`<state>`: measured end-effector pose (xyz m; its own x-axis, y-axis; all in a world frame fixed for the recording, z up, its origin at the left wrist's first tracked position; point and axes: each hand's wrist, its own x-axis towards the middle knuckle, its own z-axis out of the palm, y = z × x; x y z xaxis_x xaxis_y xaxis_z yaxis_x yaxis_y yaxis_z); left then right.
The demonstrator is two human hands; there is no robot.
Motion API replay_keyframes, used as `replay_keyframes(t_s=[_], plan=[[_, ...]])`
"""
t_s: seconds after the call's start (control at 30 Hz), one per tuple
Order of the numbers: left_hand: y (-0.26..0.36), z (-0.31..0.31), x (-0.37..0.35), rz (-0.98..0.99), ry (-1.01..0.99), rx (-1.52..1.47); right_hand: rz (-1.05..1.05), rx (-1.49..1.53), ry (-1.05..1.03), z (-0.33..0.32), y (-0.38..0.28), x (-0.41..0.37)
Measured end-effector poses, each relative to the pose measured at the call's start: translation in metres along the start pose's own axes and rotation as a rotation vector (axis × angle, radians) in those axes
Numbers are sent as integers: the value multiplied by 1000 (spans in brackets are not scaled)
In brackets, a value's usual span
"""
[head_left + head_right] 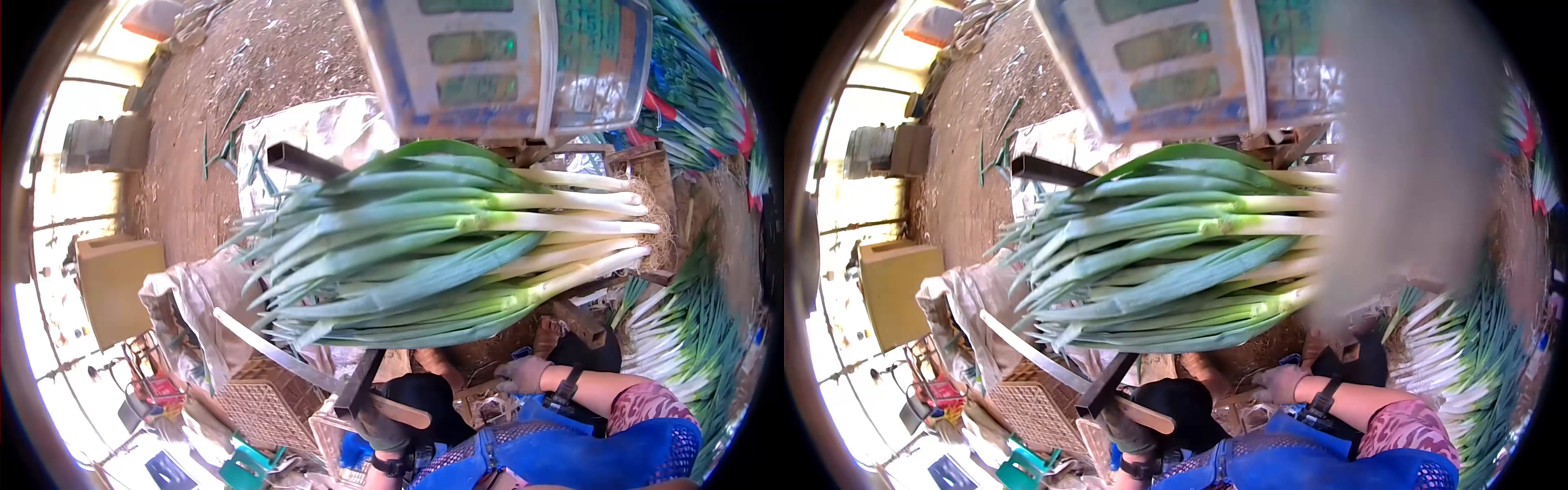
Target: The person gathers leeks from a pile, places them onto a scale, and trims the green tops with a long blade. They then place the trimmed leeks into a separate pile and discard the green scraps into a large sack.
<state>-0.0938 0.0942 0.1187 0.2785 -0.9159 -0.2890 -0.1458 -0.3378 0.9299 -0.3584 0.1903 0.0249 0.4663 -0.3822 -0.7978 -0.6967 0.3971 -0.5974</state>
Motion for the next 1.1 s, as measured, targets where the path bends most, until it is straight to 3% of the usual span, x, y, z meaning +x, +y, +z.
replay_keyframes(t_s=[0.1, 0.2, 0.23, 0.3, 0.37, 0.47, 0.5, 0.63, 0.8, 0.83, 0.87, 0.9, 0.93, 1.0, 1.07, 1.1], plan=[[-9, -10, 0, -71, -34, 34, 10, 72, -28, 2, -9, -5], [-76, -57, -2, 97, -131, 809, -24, 149, -59, 25, -7, 1], [-29, -29, -4, -49, -84, 671, -32, 151, -65, 32, -9, -1], [-71, -44, -7, 70, -56, 648, -86, 137, -90, 34, -13, -12], [-61, -44, -21, -216, 96, 44, -141, 123, -102, 75, 10, -1], [-20, -35, -42, -268, 273, 56, 16, 111, 11, 64, -23, -57], [-21, -45, -51, -321, 332, 150, -81, 173, 25, 56, -34, -79], [57, -52, -78, -460, 414, -68, -269, 176, 143, 31, -95, -147], [111, -82, -128, -284, 279, 106, -539, 429, 98, -4, -188, -218], [122, -86, -141, -214, 236, 206, -621, 485, 26, 7, -197, -209], [145, -80, -149, -246, 251, 116, -702, 543, -50, 20, -205, -199], [139, -84, -156, -70, 266, 221, -751, 488, -23, 20, -220, -210], [188, -56, -167, -189, 284, -15, -803, 430, 10, 11, -235, -219], [222, -45, -180, -160, 197, 20, -660, 422, -143, -23, -268, -255], [234, -33, -184, -94, 174, -47, -506, 631, -184, -18, -272, -252], [229, -33, -181, -74, 129, -49, -573, 668, -61, -7, -268, -240]])
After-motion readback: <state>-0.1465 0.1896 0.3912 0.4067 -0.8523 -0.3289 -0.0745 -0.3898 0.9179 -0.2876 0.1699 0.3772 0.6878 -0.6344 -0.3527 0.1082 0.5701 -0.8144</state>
